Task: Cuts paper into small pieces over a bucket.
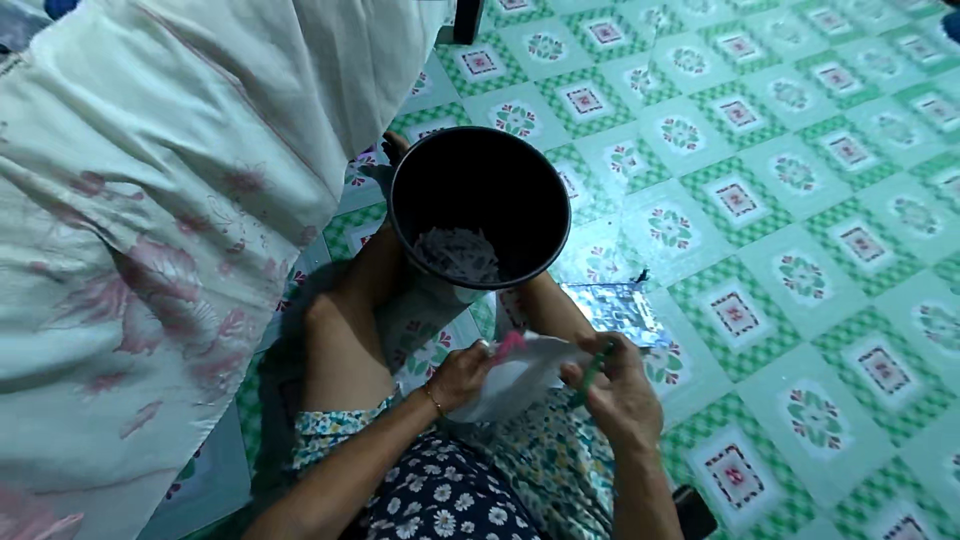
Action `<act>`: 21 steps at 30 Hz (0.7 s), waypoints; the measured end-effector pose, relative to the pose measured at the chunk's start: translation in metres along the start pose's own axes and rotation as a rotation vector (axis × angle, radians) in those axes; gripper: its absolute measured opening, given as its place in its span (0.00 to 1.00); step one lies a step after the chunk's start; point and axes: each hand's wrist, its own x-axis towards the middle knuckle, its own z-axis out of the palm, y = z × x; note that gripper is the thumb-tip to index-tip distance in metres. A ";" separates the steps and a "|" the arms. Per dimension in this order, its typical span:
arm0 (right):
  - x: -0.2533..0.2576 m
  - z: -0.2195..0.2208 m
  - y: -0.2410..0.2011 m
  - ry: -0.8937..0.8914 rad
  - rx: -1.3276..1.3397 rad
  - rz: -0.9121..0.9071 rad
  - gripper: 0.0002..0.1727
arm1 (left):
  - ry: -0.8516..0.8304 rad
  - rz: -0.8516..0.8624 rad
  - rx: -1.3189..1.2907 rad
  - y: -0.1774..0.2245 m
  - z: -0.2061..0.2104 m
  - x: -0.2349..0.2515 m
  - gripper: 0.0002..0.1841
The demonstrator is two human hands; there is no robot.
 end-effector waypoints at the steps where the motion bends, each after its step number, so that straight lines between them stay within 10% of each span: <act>1: 0.006 0.005 -0.003 -0.043 0.017 -0.067 0.45 | 0.059 0.073 -0.027 0.006 -0.002 0.000 0.14; 5: 0.039 0.009 -0.009 -0.185 0.050 -0.299 0.34 | 0.164 0.140 -0.289 0.022 -0.020 0.002 0.16; 11: 0.075 -0.005 -0.063 -0.276 0.039 -0.189 0.23 | 0.094 -0.095 -0.465 0.044 -0.048 0.002 0.16; 21: 0.155 0.004 -0.109 -0.370 -0.298 -0.165 0.27 | 0.006 -0.446 -0.211 0.033 -0.071 -0.006 0.12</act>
